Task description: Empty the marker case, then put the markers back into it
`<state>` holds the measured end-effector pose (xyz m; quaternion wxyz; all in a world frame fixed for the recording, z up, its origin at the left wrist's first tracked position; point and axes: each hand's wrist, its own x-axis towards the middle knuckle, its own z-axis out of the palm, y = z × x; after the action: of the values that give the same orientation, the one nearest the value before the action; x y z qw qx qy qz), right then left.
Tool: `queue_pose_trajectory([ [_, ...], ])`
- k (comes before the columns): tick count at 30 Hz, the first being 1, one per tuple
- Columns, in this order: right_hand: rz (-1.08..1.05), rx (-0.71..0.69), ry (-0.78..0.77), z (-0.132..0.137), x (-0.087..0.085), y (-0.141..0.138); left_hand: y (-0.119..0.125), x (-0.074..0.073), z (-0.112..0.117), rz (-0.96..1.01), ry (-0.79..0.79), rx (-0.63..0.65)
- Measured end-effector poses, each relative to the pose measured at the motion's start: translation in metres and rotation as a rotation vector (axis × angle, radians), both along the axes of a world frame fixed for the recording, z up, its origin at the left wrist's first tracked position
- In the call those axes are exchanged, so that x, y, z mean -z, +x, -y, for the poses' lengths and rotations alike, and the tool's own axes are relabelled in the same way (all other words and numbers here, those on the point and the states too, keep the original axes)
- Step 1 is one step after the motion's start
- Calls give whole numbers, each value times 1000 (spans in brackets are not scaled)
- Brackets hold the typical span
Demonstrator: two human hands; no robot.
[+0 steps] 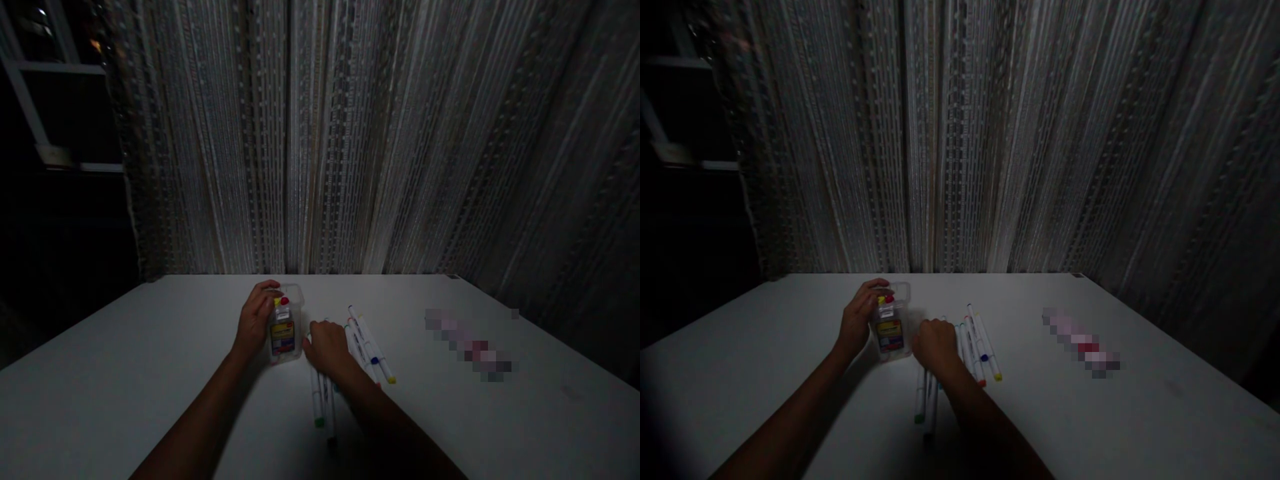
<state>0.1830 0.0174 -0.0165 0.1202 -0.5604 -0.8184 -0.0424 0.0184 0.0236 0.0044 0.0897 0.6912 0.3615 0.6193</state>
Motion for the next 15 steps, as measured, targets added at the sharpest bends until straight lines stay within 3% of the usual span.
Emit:
queue_pose_trajectory([
  [4, 7, -31, -5, 0, 8, -2, 0, -1, 0, 6, 17, -8],
  [15, -18, -19, -43, -1, 11, -5, 1, -1, -1, 2, 7, -40],
])
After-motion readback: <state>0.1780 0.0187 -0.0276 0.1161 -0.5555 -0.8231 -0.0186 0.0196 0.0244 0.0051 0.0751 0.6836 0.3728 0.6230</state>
